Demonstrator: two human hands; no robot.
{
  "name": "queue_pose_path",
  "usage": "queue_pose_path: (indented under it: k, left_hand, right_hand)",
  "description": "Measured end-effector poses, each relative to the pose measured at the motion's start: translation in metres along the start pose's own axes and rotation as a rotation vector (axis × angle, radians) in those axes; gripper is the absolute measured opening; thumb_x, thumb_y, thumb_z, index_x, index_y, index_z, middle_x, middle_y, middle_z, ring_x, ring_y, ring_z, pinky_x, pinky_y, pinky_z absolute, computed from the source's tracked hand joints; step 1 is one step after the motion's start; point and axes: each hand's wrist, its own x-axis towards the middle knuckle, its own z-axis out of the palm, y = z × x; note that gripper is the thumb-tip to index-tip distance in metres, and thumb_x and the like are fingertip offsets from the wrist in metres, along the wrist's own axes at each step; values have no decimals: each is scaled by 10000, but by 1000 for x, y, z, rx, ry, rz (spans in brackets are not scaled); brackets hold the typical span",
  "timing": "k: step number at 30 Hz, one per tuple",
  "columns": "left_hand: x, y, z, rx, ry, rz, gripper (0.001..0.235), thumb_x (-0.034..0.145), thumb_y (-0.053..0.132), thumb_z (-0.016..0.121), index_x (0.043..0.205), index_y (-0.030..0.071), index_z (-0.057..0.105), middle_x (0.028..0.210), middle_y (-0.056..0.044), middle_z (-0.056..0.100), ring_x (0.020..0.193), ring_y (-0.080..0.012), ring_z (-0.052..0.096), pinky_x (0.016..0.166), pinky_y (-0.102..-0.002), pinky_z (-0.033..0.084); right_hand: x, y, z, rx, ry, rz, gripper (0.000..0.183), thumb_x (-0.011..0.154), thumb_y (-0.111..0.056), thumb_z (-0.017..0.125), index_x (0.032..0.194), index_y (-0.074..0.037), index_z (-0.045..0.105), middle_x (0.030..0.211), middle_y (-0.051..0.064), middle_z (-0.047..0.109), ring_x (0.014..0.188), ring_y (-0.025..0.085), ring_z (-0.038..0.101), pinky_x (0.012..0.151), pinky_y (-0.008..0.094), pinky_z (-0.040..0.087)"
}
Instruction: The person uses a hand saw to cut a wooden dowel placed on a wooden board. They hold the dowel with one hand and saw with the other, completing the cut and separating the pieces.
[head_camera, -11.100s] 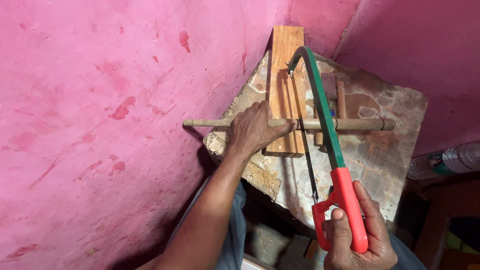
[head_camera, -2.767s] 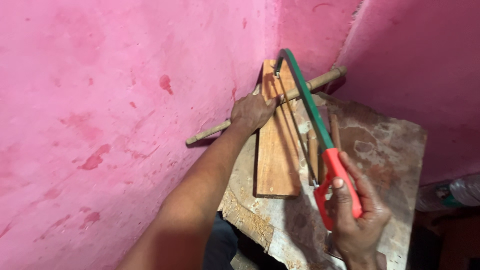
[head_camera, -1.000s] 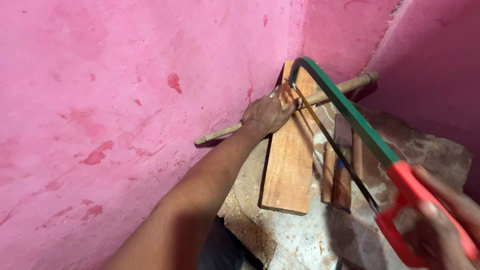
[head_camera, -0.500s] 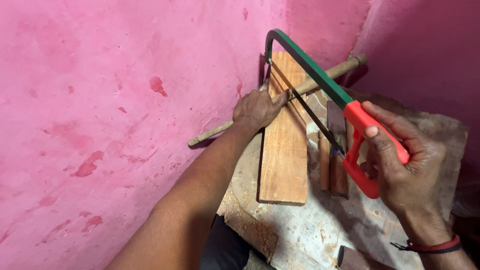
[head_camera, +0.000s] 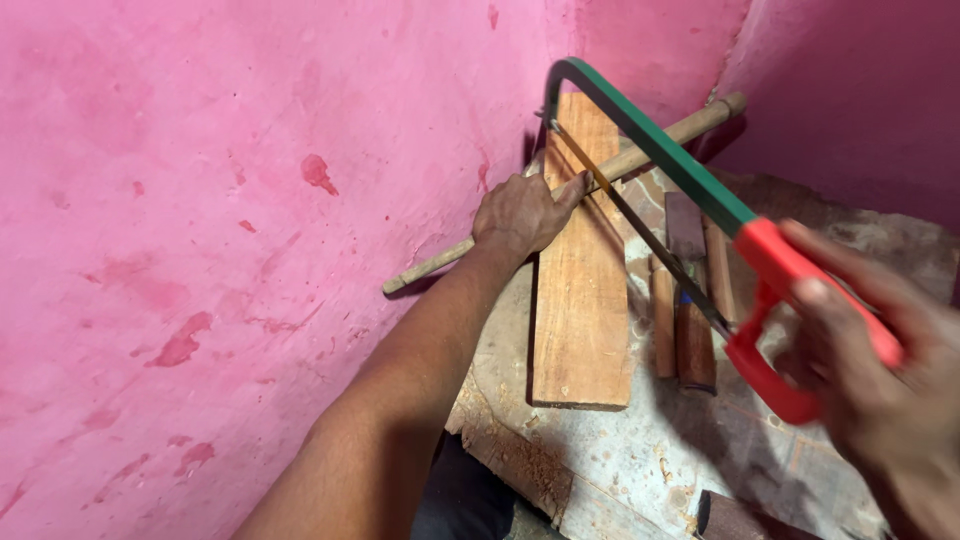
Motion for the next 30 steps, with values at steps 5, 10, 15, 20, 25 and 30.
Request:
queue_pose_path:
  k: [5,10,15,20,25,30]
  left_hand:
    - [-7,3,-8,0,57,29,927,940,789,245,993,24,766,975,-199,724,978,-317,725,859,-492,592]
    - [-6,5,-6,35,46,22,922,968,768,222,1011,17,756,976,-207,727,959,-306,744,853,-485,601]
    - [-5,5,-5,26,44,1,908,959,769,238,993,20,750,963,-202,733,935,-304,753,819,-478,622]
    - [-6,4,-5,21,31,6,914,955,781,263,931,23,774,954,-204,742,958,-310,740,857,-476,599]
    - [-5,4,-4,28,36,-2,905,974,765,252,948,15,759,961,-215,741,936,-305,754,848,-478,603]
    - [-5,5,-4,41,53,6,922,964,768,245,988,4,760,975,-221,739,954,-307,750,854,-471,606]
  right_hand:
    - [26,-31,22,106,5,-64,337,1030,-150,642,1346,-47,700,670,25,594,545,83,556,499,262,482]
    - [0,-16,1,107,0,-47,394,1051,-159,609,1423,-43,671,655,21,550,527,85,478,489,271,450]
    - [-27,-2,-22,121,-34,101,474,1087,-187,566,1536,-51,637,498,90,475,437,137,419,462,307,434]
    - [-6,-16,-8,129,-5,47,421,1064,-171,577,1456,-40,652,634,64,560,467,117,493,462,279,450]
    - [20,-36,15,7,6,-71,355,1021,-166,615,1350,-51,686,710,19,651,508,97,576,436,258,483]
    - [15,-27,12,32,-2,-84,366,1018,-170,606,1353,-41,675,688,20,651,512,96,574,435,267,482]
